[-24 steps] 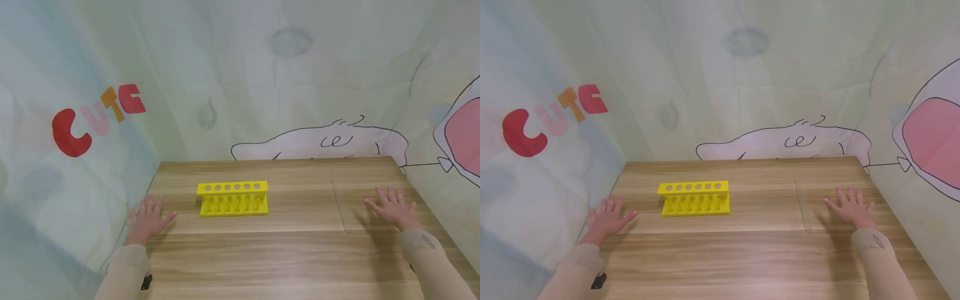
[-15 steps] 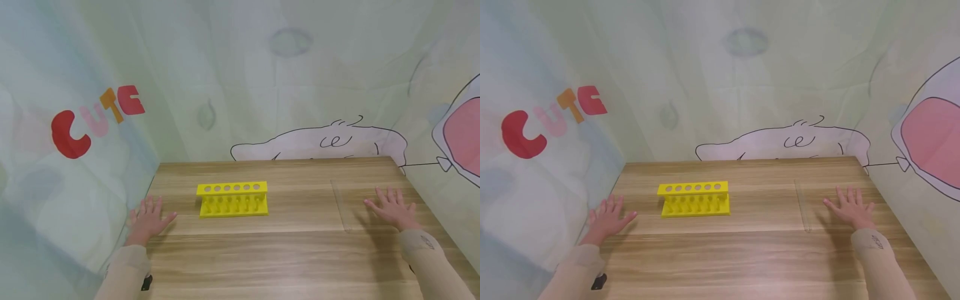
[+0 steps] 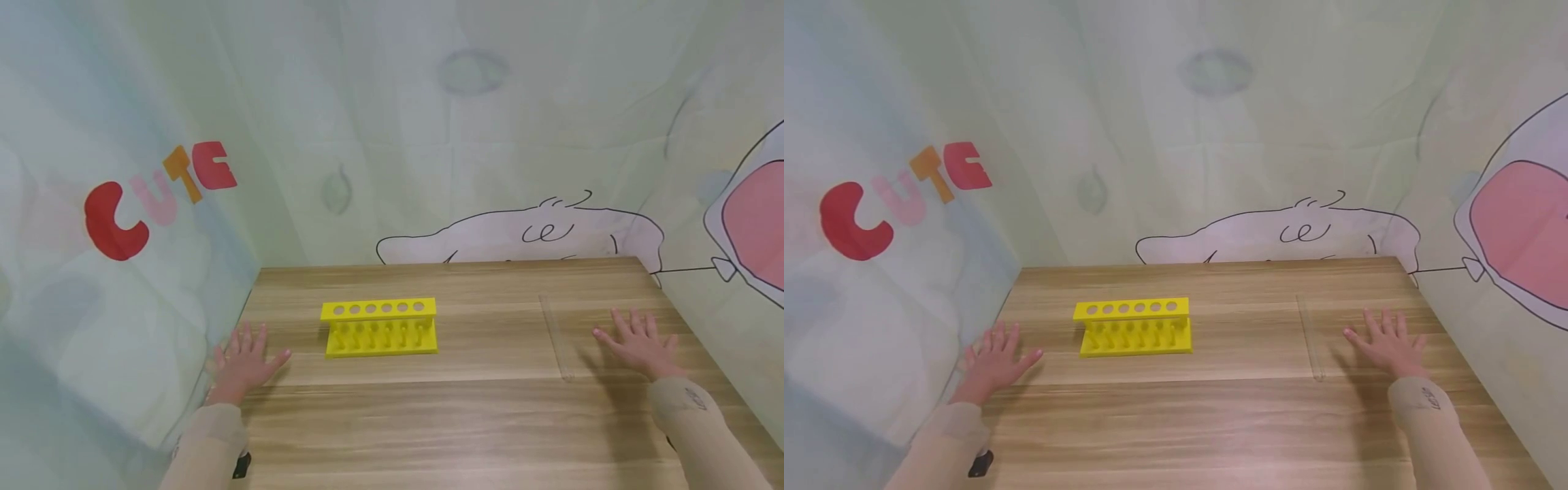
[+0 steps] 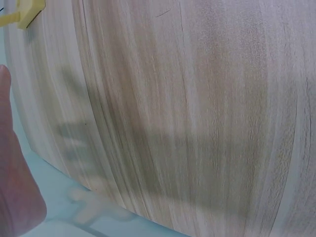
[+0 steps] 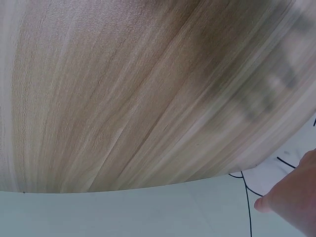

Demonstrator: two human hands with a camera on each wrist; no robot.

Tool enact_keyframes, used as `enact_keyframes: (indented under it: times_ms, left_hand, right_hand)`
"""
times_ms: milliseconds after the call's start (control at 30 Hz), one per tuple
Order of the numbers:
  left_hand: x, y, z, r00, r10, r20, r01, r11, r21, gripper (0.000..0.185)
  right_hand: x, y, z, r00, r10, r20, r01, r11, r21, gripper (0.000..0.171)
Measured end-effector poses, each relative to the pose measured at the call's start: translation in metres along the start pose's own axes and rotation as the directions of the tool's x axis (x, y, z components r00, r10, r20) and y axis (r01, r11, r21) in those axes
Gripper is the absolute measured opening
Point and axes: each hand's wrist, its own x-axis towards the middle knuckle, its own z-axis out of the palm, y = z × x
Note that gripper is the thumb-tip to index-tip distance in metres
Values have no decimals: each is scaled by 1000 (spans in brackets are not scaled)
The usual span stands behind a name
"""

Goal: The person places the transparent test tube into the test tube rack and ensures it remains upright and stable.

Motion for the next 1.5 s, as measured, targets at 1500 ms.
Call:
enact_keyframes:
  times_ms: [1500]
  left_hand:
    - [5,2,2,1000,-19,11,19,1000,-9,92]
  right_hand:
    - [0,-1,7,1000,13,0,-13,1000,20,86]
